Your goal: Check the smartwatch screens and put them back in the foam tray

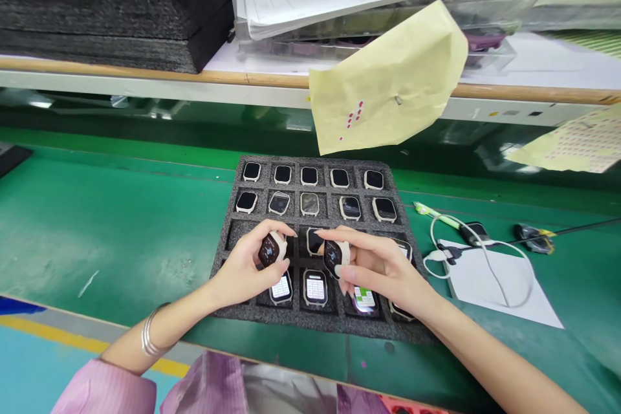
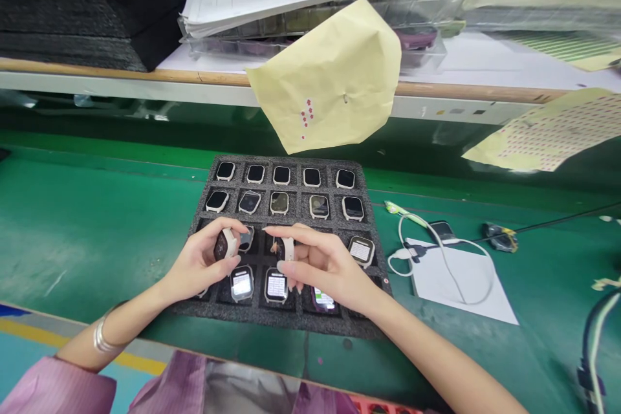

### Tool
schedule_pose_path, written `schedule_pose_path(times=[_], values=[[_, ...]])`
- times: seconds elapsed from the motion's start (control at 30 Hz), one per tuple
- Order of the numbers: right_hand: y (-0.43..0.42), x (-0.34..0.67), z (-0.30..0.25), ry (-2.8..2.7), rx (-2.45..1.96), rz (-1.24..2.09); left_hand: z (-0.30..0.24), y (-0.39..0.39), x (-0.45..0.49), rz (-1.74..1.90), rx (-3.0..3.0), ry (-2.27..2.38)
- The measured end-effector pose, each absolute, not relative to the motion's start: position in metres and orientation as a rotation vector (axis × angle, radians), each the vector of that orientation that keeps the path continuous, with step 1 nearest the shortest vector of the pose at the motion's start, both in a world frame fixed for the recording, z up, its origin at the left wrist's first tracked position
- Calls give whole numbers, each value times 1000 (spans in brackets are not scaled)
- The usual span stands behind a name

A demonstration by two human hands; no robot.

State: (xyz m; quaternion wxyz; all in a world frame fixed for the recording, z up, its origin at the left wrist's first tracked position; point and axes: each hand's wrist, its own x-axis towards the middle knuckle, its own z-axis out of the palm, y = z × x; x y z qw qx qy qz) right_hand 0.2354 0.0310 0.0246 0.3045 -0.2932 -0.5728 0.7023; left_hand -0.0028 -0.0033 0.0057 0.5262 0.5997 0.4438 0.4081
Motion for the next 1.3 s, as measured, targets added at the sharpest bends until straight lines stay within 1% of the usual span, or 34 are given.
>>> schedule_pose_path(times=[0.17,0.33,0.7,0.8,1.03,1.3], values=[[32,234,24,-1513,-756,1851,2,-2,-4,1004,1454,1071],[32,234,26,-1556,-766,1885,3,0,-4,940,1490,1154],[32,234,29,-1524,-880,1807,6,0,-4,905,1529,1160],[33,235,29,-1531,-891,1777,5,0,-4,949,1484,1153],[34,235,29,-1556,-879,1793,8,1,-5,905,1558,1191],[33,238,33,-1565,-874,1731,4,-1,-7,1028,1496,1149]])
